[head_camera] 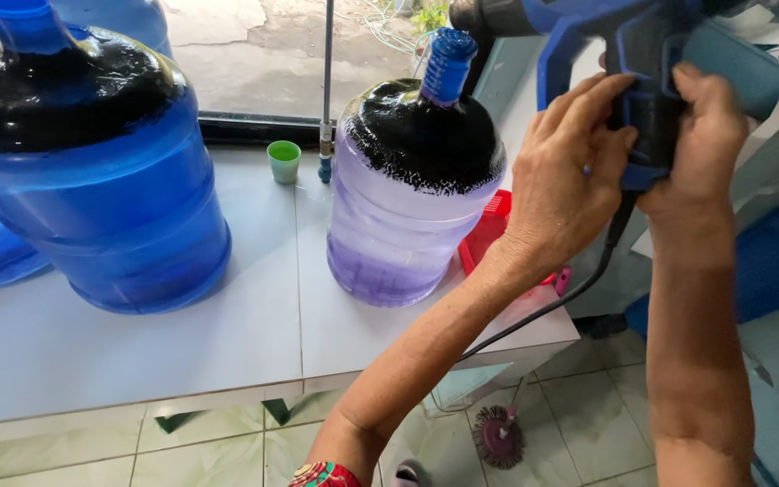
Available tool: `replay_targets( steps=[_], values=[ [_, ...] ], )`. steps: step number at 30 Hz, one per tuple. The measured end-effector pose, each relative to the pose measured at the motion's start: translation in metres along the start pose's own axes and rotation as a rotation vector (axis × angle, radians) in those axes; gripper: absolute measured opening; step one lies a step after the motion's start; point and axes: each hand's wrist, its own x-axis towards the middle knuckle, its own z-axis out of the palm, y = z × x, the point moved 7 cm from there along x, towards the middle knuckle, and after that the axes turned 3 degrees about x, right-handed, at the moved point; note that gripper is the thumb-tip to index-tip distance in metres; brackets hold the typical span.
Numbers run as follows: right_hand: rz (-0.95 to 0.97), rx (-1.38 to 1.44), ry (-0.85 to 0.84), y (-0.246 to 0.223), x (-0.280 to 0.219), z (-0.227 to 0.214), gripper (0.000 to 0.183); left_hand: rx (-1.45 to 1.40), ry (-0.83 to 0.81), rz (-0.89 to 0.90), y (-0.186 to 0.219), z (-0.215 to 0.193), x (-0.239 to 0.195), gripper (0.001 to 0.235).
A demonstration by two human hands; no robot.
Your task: Applying labels and heat-shrinking plastic seals on large water bottles.
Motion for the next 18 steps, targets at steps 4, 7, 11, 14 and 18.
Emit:
replay_targets(
  steps=[4,7,11,14,18],
  values=[
    [0.026,0.049,-0.063,0.011,0.003,0.003,0.030,-0.011,0.012,-0.015,0.002,-0.015,0.000,0.037],
    [0.017,0.067,-0.106,0.008,-0.005,0.016,0.029,-0.062,0.003,-0.083,0.005,-0.027,-0.003,0.035],
    [0.019,0.061,-0.040,0.004,-0.029,0.007,0.031,-0.070,-0.030,-0.066,0.019,-0.034,-0.017,0.036],
    [-0.066,-0.109,-0.080,-0.020,-0.060,0.031,0.035,-0.048,-0.034,-0.007,0.030,-0.033,-0.035,0.038],
    [-0.093,-0.339,0.002,-0.023,-0.077,0.021,0.042,-0.126,-0.078,-0.062,0.032,-0.032,-0.055,0.039]
  ],
)
